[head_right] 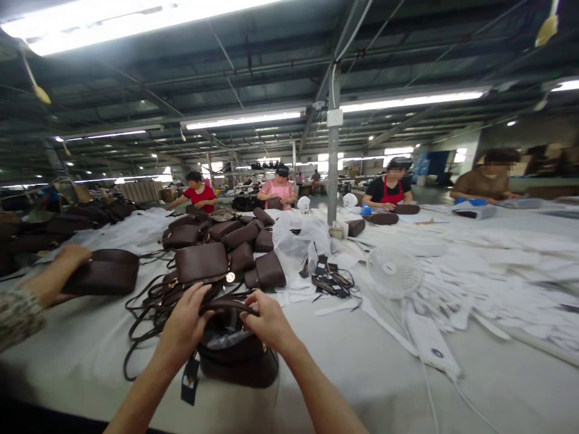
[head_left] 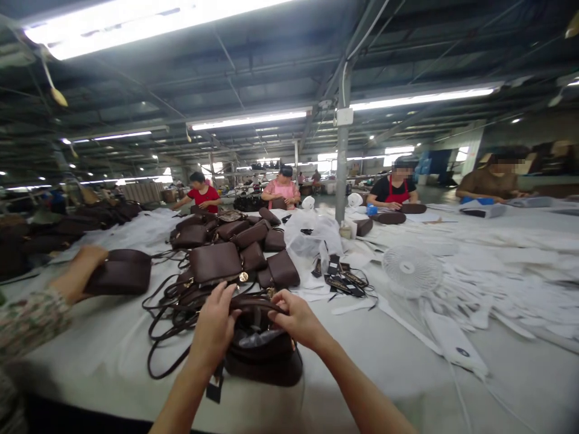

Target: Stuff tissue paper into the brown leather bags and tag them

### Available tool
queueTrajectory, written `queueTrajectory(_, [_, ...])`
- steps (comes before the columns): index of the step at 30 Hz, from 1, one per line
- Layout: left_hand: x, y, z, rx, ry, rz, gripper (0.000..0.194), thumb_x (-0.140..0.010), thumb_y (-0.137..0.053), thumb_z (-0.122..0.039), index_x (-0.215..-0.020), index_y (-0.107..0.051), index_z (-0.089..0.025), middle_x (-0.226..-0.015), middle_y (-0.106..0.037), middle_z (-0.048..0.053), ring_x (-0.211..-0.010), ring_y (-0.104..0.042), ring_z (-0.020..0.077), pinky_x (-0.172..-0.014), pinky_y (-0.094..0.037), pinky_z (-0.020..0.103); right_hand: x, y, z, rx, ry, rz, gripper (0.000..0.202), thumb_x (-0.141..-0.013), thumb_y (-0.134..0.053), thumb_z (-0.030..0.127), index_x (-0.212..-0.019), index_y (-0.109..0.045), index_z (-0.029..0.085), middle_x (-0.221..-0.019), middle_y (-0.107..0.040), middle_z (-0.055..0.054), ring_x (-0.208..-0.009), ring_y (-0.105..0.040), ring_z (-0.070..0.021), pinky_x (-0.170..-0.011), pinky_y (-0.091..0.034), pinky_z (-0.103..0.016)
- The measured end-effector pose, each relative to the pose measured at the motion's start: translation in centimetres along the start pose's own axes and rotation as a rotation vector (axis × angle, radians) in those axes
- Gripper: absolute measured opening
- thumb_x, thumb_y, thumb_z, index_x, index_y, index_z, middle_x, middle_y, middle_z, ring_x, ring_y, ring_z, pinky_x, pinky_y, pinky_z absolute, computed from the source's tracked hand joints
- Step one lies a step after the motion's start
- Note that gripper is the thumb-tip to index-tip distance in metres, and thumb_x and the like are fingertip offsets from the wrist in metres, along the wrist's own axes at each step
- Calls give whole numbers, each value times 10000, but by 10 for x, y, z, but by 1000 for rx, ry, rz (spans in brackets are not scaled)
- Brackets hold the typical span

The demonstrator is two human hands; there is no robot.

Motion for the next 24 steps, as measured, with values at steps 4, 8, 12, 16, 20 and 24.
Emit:
queueTrajectory(4, [33,2,-58,-3,-333,-116,116,-871,-503,-176,-891,-612,-212,-887,-646,66,-818,-599,217,-773,-494,358,-5,3,-1,-59,-76,30,172,-725,-602,112,-853,-531,201,-619,-605,58,-585,-595,-125,-563,-422,-223])
queueTrajectory(8, [46,-18,-73,-3,-410,-24,229,-846,-525,-163,-1066,-590,-160,-1015,-665,110,-918,-608,260,-798,-514,401,-1,12,0,-207,-51,146,278,-710,-634,156,-969,-542,199,-638,-581,70,-591,-545,-107,-562,-403,-215])
queueTrajectory(12, [40,-31,-58,63,-461,47,304,-836,-493,-88,-1123,-566,-158,-1081,-668,110,-971,-614,246,-828,-523,381,16,25,-5,-551,30,252,558,-629,-710,158,-1134,-482,228,-924,-654,8,-780,-602,-135,-643,-446,-228])
queueTrajectory(16, [35,-33,-59,54,-423,156,277,-791,-538,-68,-1036,-600,-182,-983,-684,86,-911,-623,254,-796,-526,398,31,29,-29,-712,68,59,590,-608,-715,125,-1139,-510,280,-1216,-572,-31,-1029,-593,-182,-745,-482,-262])
queueTrajectory(20, [33,-39,-72,-74,-343,163,258,-768,-532,-32,-975,-621,-159,-944,-690,93,-891,-623,276,-798,-509,437,41,16,-58,-534,133,33,335,-708,-686,198,-1038,-636,229,-1072,-666,-40,-1072,-592,-219,-937,-454,-369])
queueTrajectory(24, [40,-51,-82,-159,-428,60,428,-792,-476,-21,-1184,-564,-168,-945,-672,82,-879,-615,247,-842,-479,419,45,7,-72,-353,199,-103,248,-850,-560,301,-1036,-704,221,-955,-721,-36,-926,-648,-226,-899,-490,-383])
Point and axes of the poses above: each hand's wrist, its own x-axis away from the middle knuckle, its own y-axis out of the back of the hand, z = x × y, the point moved 2 cm from there along -x, towards the middle knuckle
